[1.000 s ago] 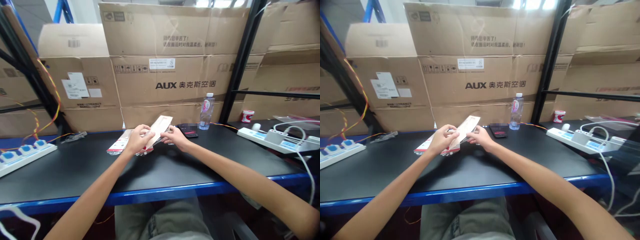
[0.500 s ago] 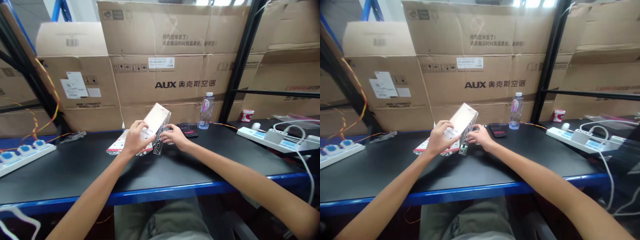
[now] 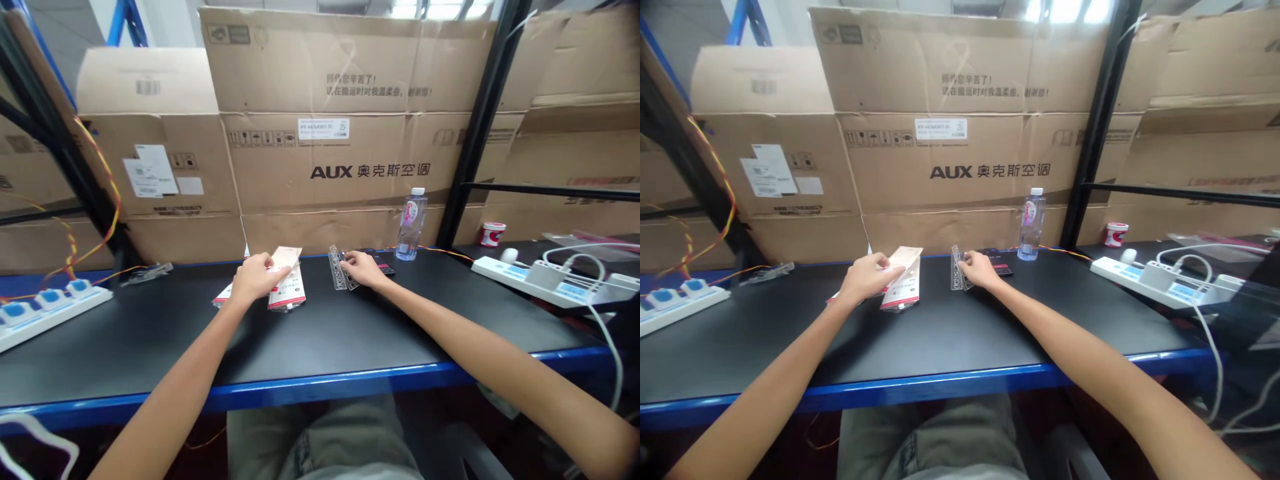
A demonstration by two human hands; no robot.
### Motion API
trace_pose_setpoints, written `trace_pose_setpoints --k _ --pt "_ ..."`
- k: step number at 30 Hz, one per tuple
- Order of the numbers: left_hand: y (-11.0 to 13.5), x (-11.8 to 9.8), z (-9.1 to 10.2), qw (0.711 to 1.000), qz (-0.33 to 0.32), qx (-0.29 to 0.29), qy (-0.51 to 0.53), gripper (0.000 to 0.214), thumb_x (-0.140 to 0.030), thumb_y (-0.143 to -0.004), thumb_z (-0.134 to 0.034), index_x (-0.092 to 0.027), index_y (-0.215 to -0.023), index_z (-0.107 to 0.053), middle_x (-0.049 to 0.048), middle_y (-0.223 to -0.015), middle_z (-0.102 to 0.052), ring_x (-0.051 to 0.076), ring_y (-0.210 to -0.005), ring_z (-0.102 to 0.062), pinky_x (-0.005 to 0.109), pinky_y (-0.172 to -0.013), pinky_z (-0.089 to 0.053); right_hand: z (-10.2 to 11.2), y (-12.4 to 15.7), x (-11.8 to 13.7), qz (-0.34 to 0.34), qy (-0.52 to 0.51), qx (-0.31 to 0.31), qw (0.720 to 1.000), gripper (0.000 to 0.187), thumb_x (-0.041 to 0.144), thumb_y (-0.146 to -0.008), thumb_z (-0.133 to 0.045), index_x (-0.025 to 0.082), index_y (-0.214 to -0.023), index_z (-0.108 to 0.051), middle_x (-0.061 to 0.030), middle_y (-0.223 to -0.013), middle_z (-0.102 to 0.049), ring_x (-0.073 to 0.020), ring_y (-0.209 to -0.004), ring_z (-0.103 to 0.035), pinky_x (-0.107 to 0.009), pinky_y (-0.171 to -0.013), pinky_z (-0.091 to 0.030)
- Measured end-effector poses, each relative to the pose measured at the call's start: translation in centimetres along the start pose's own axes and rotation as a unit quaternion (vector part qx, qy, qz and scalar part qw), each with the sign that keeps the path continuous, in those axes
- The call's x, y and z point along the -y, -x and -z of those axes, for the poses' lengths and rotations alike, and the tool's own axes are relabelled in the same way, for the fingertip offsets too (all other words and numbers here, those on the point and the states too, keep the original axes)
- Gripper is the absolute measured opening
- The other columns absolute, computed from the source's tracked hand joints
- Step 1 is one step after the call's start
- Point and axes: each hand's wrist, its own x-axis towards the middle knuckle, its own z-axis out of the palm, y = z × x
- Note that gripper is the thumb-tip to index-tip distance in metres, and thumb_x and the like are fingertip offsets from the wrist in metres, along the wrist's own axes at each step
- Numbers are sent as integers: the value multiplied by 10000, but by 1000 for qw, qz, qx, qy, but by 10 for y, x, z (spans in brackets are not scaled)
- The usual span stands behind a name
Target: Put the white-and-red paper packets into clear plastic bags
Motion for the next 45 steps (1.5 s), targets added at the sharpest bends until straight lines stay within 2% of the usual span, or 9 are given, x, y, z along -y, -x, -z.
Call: trace_pose_setpoints --k 7,13,24,31,38,45 --pt "-1 1 0 999 19 25 -5 424 -659 -700 -567 -250 -802 -616 77 -914 -716 294 -837 -639 326 -651 -407 -7 -2 -3 2 37 28 999 408 224 -769 -630 91 -1154 -661 -122 -990 -745 -236 -939 -694 -272 -844 -489" --pt "1 1 -2 999 1 30 11 413 -648 -689 -582 -244 -770 -609 71 -878 -714 276 -802 -637 318 -632 -401 -7 -3 -6 -9 -7 19 1000 380 194 -748 -618 98 -1110 -684 -124 -1006 -745 -234 -924 -708 -273 -842 -510" --pt "1 -2 -2 999 -4 39 24 388 -620 -680 -599 -238 -753 -615 58 -840 -703 263 -774 -629 317 -610 -390 -9 2 -4 23 -20 42 999 428 312 -775 -685 82 -1136 -686 -155 -1039 -732 -246 -929 -705 -304 -833 -529" --pt "2 -3 0 998 -4 48 27 368 -605 -696 -591 -241 -746 -592 50 -850 -698 258 -796 -629 311 -631 -393 -7 4 -3 46 -1 56 997 410 333 -803 -678 106 -1144 -697 -135 -1030 -734 -235 -885 -703 -305 -838 -516" --pt "2 -2 -1 998 -18 48 28 377 -606 -694 -598 -233 -749 -599 50 -831 -689 251 -771 -618 313 -622 -382 -6 5 -1 70 33 63 995 338 322 -832 -639 115 -1085 -723 -106 -987 -745 -209 -809 -699 -265 -760 -502" --pt "2 -3 -1 998 -16 57 13 380 -605 -704 -589 -230 -768 -595 40 -855 -692 237 -790 -620 298 -630 -386 -8 5 -1 80 64 47 994 361 320 -834 -640 102 -1118 -684 -112 -986 -741 -188 -792 -681 -253 -755 -496"
